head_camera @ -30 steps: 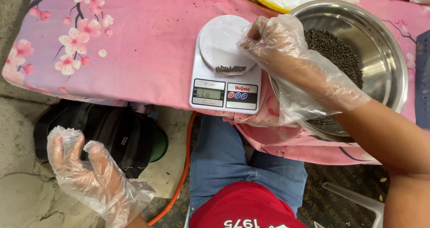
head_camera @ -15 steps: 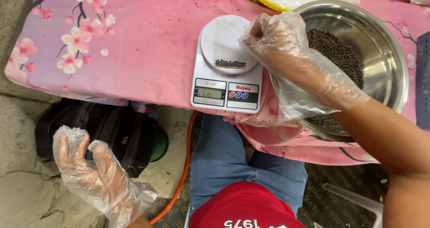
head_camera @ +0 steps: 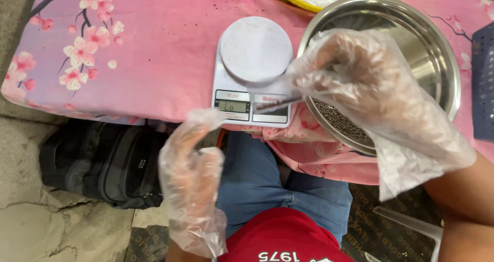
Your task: Weighing small seeds into a plastic bag using a spoon and a digital scale
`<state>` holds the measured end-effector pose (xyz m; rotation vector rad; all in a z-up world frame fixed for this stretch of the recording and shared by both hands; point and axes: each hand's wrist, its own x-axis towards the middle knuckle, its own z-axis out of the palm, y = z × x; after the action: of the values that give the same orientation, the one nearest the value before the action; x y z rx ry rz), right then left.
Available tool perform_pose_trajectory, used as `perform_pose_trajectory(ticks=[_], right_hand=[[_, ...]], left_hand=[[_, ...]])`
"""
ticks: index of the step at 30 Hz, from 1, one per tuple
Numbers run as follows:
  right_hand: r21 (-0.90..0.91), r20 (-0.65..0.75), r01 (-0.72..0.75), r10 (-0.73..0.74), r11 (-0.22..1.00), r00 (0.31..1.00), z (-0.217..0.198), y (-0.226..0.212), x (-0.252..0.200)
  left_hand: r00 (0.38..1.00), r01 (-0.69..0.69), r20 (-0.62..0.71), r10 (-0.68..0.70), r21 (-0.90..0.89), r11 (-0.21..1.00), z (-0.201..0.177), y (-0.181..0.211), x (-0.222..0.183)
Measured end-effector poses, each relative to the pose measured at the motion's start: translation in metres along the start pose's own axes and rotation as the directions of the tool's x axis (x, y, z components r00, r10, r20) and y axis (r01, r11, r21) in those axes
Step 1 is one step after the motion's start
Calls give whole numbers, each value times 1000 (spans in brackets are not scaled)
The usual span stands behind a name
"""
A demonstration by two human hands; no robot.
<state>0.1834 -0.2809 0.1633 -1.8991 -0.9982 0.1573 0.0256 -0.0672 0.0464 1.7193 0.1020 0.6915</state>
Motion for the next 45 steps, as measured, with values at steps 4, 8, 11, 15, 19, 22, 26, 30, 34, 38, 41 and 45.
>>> perform_pose_trajectory(ticks=[4, 8, 11, 15, 19, 22, 26, 30, 34, 38, 41, 45], right_hand=[[133, 15, -23, 21, 991, 1000, -9, -18, -27], [273, -31, -170, 185, 947, 982, -15, -37, -51], [-47, -201, -140, 128, 989, 971, -26, -17, -85], [-96, -283, -110, 79, 989, 956, -40, -7, -112], [102, -327, -247, 267, 964, 906, -46, -12, -122], [45, -312, -260, 261, 964, 913, -50, 0, -130], [-50, -360, -179, 150, 982, 921, -56, 20, -147], [-113, -385, -177, 121, 978, 915, -60, 18, -149], [-111, -404, -194, 134, 975, 905, -62, 16, -153], [-153, -413, -212, 132, 965, 901, -66, 22, -158], [-211, -364, -215, 128, 953, 923, -74, 34, -164], [-261, -366, -252, 146, 932, 919, -78, 32, -166]], left_hand=[[963, 82, 269, -17, -232, 969, 42, 29, 18], [839, -35, 516, 173, -265, 964, 77, 58, 45], [802, -96, 554, 222, -248, 964, 100, 57, 49], [752, 112, 633, 185, -399, 910, 124, 51, 45], [761, -146, 588, 275, -257, 955, 142, 43, 45], [718, -221, 598, 355, -288, 932, 154, 58, 50], [673, -339, 596, 439, -280, 898, 170, 65, 53], [660, -233, 648, 380, -304, 924, 179, 64, 52], [632, -390, 598, 493, -305, 869, 180, 56, 52], [619, -455, 592, 517, -267, 850, 182, 54, 55], [630, -414, 608, 483, -263, 871, 184, 52, 55], [653, -421, 576, 492, -264, 868, 187, 44, 54]])
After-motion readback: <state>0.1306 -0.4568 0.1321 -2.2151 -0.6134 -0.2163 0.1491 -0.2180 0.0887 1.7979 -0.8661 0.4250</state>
